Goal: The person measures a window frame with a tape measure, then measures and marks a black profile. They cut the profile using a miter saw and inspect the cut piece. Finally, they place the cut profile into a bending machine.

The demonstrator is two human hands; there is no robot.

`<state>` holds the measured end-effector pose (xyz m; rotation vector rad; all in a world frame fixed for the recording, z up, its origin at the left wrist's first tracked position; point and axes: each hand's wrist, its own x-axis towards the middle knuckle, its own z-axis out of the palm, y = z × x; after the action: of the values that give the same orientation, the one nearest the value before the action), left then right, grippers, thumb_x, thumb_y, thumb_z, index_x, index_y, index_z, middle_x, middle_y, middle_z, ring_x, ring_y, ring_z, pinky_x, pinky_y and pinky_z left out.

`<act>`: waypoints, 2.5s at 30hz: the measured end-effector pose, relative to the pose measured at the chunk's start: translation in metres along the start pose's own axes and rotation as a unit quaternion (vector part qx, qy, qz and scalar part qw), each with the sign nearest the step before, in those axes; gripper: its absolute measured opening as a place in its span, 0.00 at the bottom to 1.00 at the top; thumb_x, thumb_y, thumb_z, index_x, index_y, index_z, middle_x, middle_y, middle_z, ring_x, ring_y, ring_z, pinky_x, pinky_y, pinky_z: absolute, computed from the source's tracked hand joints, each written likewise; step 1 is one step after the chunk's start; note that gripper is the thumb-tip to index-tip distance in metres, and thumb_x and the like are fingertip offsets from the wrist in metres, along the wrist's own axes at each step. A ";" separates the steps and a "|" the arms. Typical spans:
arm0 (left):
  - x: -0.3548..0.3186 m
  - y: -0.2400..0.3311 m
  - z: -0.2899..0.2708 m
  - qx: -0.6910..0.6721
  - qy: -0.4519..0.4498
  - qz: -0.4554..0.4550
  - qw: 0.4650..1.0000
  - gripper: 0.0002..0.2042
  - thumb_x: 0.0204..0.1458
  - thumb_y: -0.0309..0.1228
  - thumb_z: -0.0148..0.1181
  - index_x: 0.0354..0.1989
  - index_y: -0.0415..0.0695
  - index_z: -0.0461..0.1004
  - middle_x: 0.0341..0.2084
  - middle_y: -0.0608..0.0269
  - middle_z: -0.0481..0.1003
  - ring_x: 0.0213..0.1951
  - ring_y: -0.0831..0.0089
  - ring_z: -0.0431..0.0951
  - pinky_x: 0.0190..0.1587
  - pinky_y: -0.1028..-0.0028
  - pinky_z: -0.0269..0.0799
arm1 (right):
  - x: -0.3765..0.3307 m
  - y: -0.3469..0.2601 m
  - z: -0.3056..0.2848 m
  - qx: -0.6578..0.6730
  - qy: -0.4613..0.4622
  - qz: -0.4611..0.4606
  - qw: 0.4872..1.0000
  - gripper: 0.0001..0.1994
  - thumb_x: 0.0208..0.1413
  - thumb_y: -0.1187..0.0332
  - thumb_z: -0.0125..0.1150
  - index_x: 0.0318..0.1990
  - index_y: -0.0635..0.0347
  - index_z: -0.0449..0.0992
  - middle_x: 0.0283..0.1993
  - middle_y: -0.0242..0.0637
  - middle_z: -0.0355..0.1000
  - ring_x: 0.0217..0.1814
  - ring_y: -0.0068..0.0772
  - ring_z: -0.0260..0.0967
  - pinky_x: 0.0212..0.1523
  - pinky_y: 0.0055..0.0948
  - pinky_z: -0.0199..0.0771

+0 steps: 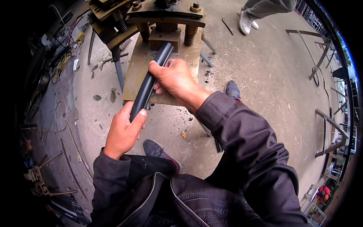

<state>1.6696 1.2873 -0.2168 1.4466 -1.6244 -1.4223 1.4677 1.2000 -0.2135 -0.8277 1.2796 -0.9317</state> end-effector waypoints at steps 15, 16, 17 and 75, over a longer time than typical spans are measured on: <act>-0.004 0.018 0.001 0.047 0.028 0.014 0.998 0.12 0.67 0.36 0.59 0.45 0.38 0.74 0.21 0.67 0.73 0.24 0.80 0.72 0.29 0.73 0.68 | -0.002 -0.004 0.002 0.016 0.005 0.005 1.000 0.17 0.65 0.60 0.67 0.35 0.68 0.75 0.25 0.34 0.74 0.18 0.19 0.69 0.17 0.20 0.71; -0.004 0.018 0.001 0.041 0.026 0.011 0.999 0.12 0.67 0.36 0.59 0.45 0.38 0.74 0.21 0.67 0.73 0.25 0.80 0.72 0.29 0.73 0.68 | -0.001 -0.003 0.002 0.014 0.006 0.007 1.000 0.17 0.65 0.60 0.66 0.34 0.68 0.75 0.25 0.34 0.74 0.18 0.19 0.69 0.17 0.20 0.71; -0.004 0.019 0.001 0.040 0.025 0.008 0.999 0.12 0.67 0.36 0.59 0.45 0.38 0.74 0.22 0.67 0.73 0.25 0.80 0.72 0.30 0.73 0.68 | 0.000 -0.002 0.002 0.011 0.006 0.009 1.000 0.16 0.65 0.60 0.66 0.34 0.68 0.75 0.25 0.34 0.74 0.18 0.19 0.69 0.17 0.20 0.71; 0.000 0.012 -0.008 0.004 0.003 -0.015 1.000 0.11 0.66 0.35 0.58 0.43 0.37 0.73 0.20 0.52 0.72 0.23 0.58 0.76 0.30 0.62 0.70 | 0.001 -0.004 0.004 0.002 -0.005 0.005 1.000 0.17 0.65 0.59 0.66 0.37 0.68 0.75 0.26 0.34 0.75 0.20 0.19 0.70 0.20 0.20 0.74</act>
<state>1.6723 1.2831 -0.2032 1.4839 -1.6141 -1.4273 1.4711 1.1978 -0.2103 -0.8222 1.2727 -0.9214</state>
